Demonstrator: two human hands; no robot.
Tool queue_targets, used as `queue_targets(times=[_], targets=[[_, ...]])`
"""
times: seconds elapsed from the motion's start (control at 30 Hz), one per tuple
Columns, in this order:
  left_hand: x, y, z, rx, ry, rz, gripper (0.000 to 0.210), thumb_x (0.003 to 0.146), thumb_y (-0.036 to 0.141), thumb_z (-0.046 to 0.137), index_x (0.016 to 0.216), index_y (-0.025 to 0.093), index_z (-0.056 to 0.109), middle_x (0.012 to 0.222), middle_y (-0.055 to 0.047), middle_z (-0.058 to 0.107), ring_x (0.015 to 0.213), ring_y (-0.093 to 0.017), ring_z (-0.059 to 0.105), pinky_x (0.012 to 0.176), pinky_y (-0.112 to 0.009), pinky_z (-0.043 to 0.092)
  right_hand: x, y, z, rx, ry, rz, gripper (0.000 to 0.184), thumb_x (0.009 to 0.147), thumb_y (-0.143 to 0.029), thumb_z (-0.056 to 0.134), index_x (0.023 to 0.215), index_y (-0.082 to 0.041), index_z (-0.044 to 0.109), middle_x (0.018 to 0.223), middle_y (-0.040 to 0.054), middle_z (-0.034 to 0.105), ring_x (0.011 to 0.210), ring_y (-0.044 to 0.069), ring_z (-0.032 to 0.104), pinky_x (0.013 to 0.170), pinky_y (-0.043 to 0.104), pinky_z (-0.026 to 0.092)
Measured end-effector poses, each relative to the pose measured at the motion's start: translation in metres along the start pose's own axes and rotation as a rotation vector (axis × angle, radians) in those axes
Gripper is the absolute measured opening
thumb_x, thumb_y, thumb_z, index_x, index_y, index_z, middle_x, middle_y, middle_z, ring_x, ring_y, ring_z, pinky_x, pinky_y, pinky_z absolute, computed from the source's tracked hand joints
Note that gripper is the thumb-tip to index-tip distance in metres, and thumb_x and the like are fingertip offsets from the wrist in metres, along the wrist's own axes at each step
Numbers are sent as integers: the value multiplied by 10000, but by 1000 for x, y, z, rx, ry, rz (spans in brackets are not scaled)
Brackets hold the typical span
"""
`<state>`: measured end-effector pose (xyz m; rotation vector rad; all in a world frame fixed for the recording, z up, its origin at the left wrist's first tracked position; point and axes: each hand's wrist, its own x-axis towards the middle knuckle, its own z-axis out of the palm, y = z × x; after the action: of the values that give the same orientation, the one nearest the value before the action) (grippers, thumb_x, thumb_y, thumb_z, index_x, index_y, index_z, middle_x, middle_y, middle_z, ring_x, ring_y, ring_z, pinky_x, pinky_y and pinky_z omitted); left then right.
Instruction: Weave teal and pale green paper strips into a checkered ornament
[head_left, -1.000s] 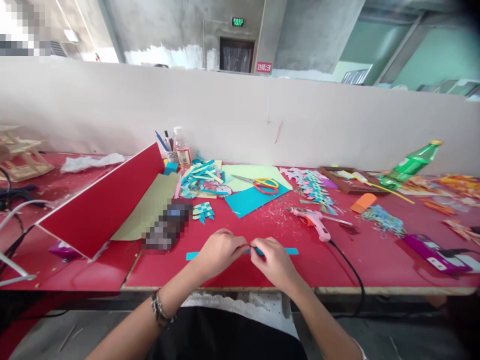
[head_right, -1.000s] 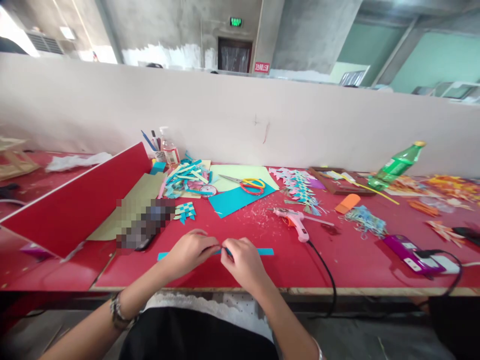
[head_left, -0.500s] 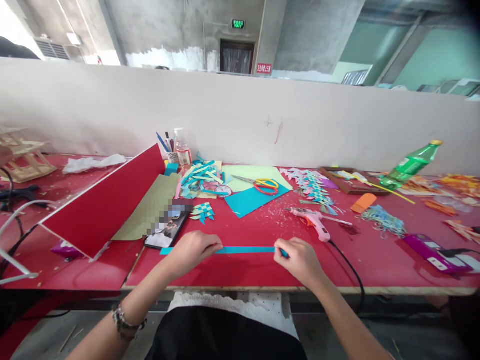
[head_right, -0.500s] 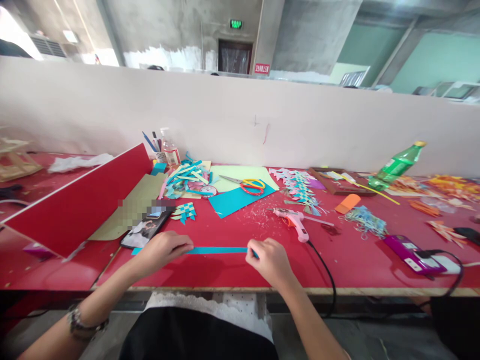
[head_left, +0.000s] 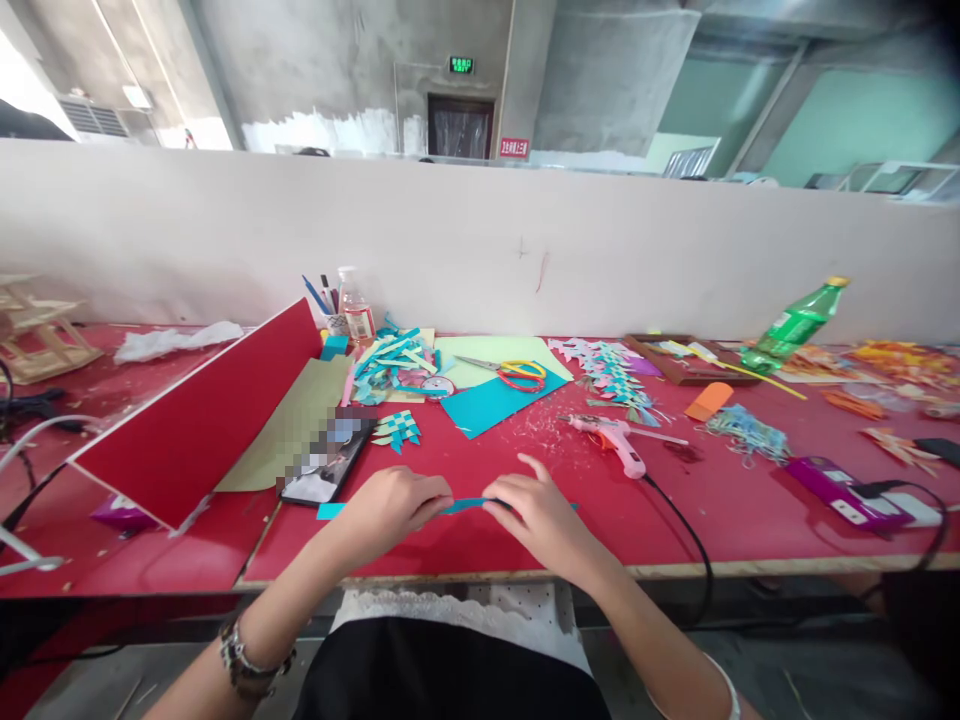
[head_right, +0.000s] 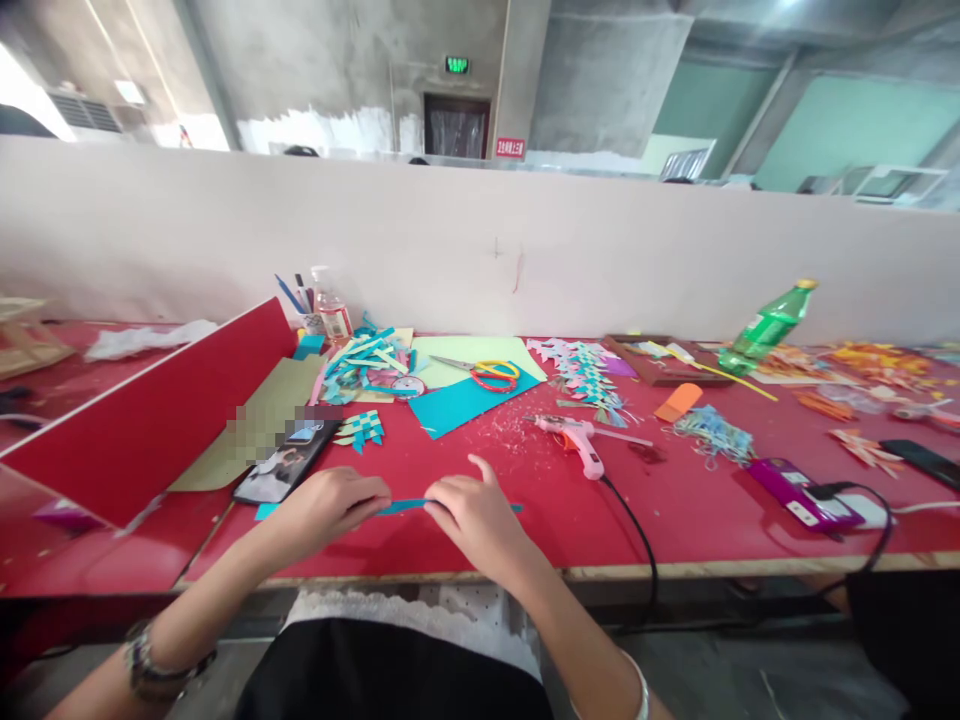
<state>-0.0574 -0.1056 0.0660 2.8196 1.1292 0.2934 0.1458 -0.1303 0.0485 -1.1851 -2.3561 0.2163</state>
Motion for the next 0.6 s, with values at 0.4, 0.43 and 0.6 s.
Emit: queue_targets(times=[0.4,0.43,0.6], targets=[[3,8,12,286,154,245,182,807,128,346,672,172,460,572,9,509,510,-113,467,505,-241,282,9,-10,-3,287,-92,35,223,839,-242,415,665,-195,546,647,-20,585,682,107,530,677,221,387],[0,5,11,303,169,256,191,808,125,337,666,172,457,562,10,500,501,-110,458,504,-241,281,7,-8,-6,327,-111,53,229,837,-245,415,658,-190,546,637,-24,578,648,100,523,628,207,379],[-26,-34,1,384,182,136,229,794,100,321,627,178,457,530,10,495,486,-110,447,511,-239,286,-16,18,-25,487,-155,240,250,826,-278,399,634,-177,523,483,-59,441,448,69,408,458,180,306]])
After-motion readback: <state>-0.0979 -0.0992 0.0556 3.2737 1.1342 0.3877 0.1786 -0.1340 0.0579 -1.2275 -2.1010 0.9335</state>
